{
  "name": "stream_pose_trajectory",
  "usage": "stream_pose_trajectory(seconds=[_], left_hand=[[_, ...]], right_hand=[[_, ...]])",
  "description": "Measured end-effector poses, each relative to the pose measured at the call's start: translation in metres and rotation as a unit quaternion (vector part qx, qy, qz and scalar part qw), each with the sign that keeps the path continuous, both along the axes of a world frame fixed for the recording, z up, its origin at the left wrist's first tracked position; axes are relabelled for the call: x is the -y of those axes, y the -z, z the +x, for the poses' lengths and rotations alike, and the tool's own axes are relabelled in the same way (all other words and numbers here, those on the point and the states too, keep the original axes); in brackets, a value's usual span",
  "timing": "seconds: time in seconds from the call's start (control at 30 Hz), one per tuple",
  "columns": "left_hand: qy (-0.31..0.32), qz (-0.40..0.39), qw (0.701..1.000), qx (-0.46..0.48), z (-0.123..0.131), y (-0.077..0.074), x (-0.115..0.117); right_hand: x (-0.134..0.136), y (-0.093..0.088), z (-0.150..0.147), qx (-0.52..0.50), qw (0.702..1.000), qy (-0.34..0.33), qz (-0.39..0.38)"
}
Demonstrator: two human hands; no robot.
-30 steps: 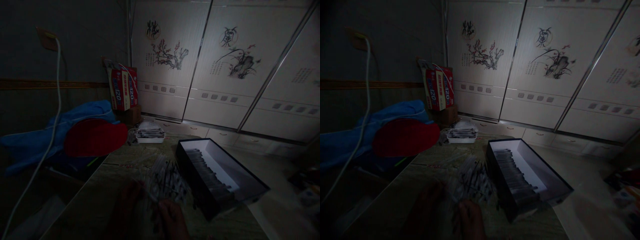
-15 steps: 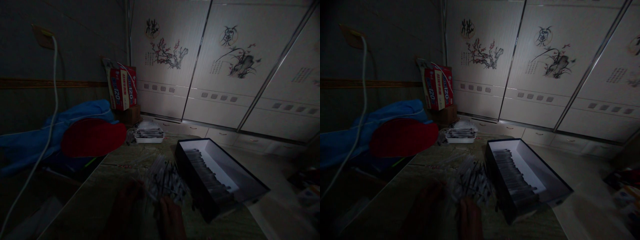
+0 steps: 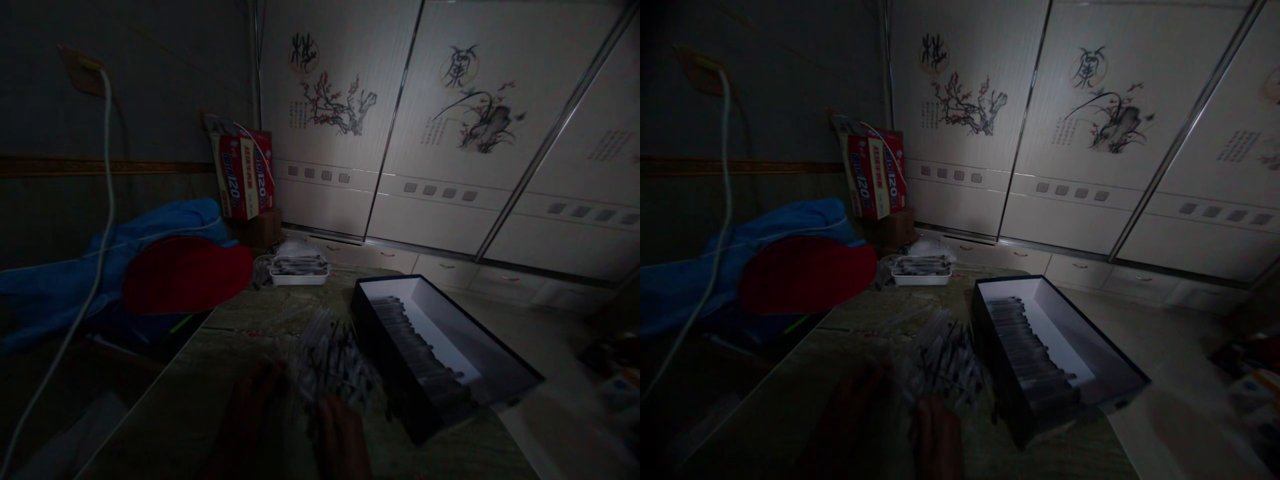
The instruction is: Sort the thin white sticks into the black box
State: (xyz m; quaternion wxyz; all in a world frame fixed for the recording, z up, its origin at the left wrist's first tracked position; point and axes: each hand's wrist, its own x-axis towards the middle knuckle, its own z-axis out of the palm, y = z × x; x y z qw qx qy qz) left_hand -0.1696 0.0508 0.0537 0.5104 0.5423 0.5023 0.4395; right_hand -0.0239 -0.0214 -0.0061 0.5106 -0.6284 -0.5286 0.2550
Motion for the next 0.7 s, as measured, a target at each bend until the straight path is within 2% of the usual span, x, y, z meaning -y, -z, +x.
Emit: stream_pose_trajectory(seconds=[0.13, 0.4, 0.53, 0.7], left_hand=[[-0.014, -0.017, 1.0, -0.009, 0.001, 0.0, 0.0], [-0.017, -0.018, 1.0, 0.002, 0.004, -0.013, 0.004], [-0.038, -0.04, 0.998, -0.004, 0.004, -0.018, 0.005], [-0.039, -0.051, 0.998, 0.007, 0.005, -0.02, 0.005]], right_hand=[[0.002, -0.003, 0.001, 0.006, 1.0, 0.007, 0.007], [0.004, -0.011, -0.001, -0.058, 0.998, 0.01, -0.004], [0.007, -0.015, -0.007, -0.047, 0.998, 0.048, 0.01], [0.01, -0.01, -0.01, -0.013, 0.993, 0.116, 0.026]])
